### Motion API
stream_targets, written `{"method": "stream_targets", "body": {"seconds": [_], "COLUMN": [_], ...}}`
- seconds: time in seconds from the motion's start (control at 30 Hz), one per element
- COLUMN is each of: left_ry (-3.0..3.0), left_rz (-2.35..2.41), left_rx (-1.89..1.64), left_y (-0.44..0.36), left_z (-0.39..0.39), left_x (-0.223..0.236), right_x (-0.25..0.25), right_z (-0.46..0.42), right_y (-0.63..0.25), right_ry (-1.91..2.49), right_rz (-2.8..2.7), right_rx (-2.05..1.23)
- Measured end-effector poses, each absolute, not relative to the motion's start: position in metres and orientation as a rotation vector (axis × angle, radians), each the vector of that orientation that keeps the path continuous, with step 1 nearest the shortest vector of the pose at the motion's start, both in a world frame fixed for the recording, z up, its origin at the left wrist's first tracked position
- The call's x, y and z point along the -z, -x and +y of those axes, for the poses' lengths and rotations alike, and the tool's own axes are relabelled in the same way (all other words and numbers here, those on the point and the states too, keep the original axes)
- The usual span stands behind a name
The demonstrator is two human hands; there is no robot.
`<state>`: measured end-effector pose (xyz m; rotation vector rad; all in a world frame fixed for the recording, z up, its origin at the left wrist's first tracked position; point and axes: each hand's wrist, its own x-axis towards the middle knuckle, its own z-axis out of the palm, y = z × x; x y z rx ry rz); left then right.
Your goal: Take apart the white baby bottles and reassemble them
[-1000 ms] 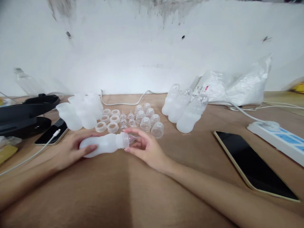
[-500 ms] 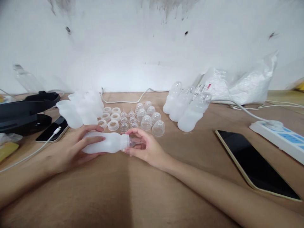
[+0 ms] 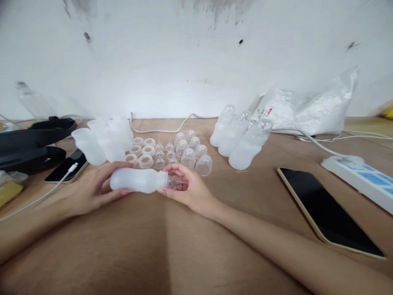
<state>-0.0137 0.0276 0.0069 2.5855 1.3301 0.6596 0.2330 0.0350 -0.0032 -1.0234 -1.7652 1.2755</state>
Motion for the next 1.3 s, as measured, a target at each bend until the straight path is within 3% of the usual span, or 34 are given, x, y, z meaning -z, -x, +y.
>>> {"method": "stream_targets", "body": {"seconds": [0.17, 0.43, 0.67, 0.93, 1.3], "left_ry": [-2.606, -2.552, -2.791, -2.507, -2.764], "left_rz": [1.155, 1.351, 1.053, 1.442, 1.024], "left_rx": [-0.878, -0.690, -0.978, -0.612, -0.875], "left_y": [0.013, 0.021, 0.021, 0.017, 0.026], "left_z": [0.028, 0.031, 0.035, 0.029, 0.032], "left_x": [-0.001, -0.002, 0.002, -0.010, 0.005], "right_x": [0.004, 0.007, 0.007, 0.008, 0.001], "right_z": [0.036, 0.037, 0.038, 0.036, 0.037], "right_y": [-0.232, -0.234, -0.234, -0.234, -0.237], "right_ry": [1.030, 1.037, 1.031, 0.987, 1.067], "right_rz": [-1.735, -1.713, -1.721, -1.729, -1.781], "right_rx": [-1.278, -1.278, -1.275, -1.254, -1.226]}}
